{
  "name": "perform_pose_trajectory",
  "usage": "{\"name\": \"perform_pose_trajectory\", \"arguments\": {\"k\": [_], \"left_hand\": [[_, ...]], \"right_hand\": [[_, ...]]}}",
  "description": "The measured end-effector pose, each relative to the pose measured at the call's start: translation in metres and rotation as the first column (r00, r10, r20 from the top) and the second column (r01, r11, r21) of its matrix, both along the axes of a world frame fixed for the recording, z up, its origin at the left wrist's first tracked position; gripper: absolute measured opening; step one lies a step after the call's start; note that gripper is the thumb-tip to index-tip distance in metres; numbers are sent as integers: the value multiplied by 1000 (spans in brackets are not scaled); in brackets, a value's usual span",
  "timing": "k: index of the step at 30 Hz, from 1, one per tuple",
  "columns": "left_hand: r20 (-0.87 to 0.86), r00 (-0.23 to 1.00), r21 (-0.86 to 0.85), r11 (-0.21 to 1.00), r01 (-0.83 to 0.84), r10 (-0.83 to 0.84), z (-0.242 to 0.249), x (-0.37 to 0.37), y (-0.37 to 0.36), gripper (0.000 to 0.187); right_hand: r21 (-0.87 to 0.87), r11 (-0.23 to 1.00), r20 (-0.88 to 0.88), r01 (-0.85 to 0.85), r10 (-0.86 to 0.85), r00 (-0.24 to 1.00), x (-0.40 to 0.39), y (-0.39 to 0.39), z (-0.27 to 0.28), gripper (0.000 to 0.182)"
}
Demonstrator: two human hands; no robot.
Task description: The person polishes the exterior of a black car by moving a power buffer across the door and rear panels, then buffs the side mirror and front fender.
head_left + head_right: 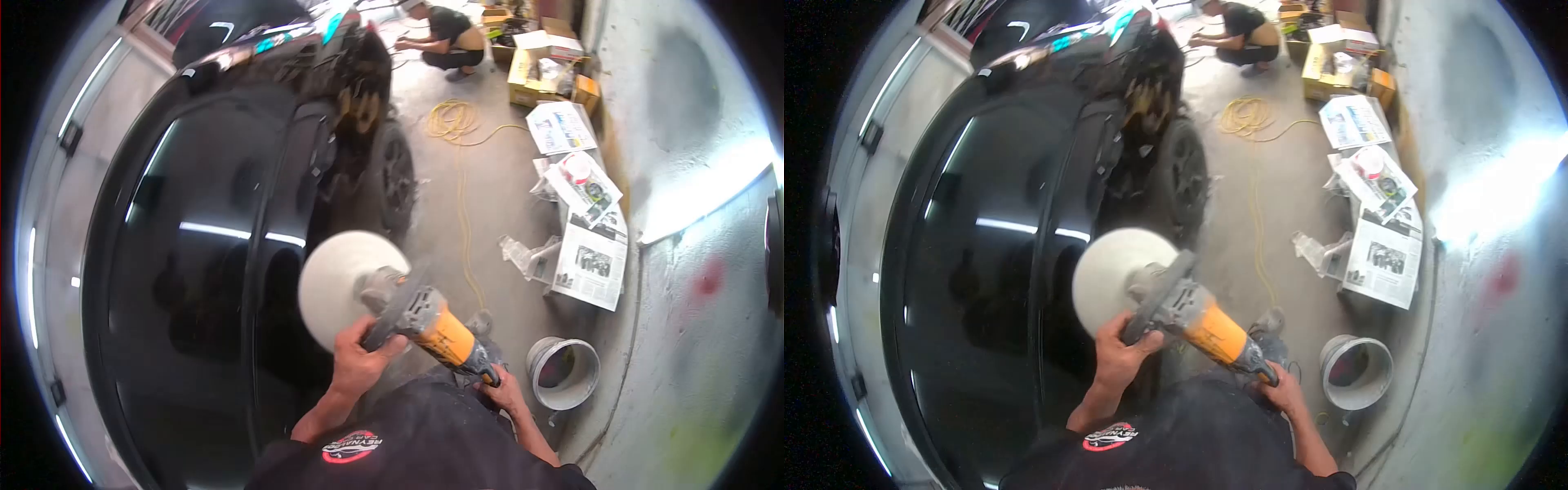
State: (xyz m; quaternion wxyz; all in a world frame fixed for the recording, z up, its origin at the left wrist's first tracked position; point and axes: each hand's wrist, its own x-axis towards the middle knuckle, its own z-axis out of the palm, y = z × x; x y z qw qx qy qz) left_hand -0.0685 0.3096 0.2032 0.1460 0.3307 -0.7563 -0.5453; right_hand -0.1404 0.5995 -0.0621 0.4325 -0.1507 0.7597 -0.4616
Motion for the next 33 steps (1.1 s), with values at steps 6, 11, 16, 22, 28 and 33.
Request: {"name": "perform_pose_trajectory", "arguments": {"k": [6,11,16,22,28,33], "left_hand": [[-16,1000,215,977,-19,23,-10,-102,-11,21],[-117,975,260,941,214,-190,5,-178,-13,17],[-202,898,233,871,433,-392,25,-260,-17,19],[-261,868,242,842,483,-423,61,-323,-33,32],[-156,786,252,745,617,-598,41,-401,-73,23],[61,714,327,690,646,-697,-22,-457,-118,31]], "right_hand": [[87,980,0,180,-180,984,-61,4,9,66],[-12,854,47,520,-519,853,-53,22,-12,67],[18,606,-54,795,-794,606,-34,27,-34,56],[206,514,-342,833,-760,553,37,34,-178,39],[468,410,-11,783,-883,469,79,35,-173,37],[675,406,-88,617,-785,613,53,-2,-85,37]]}}
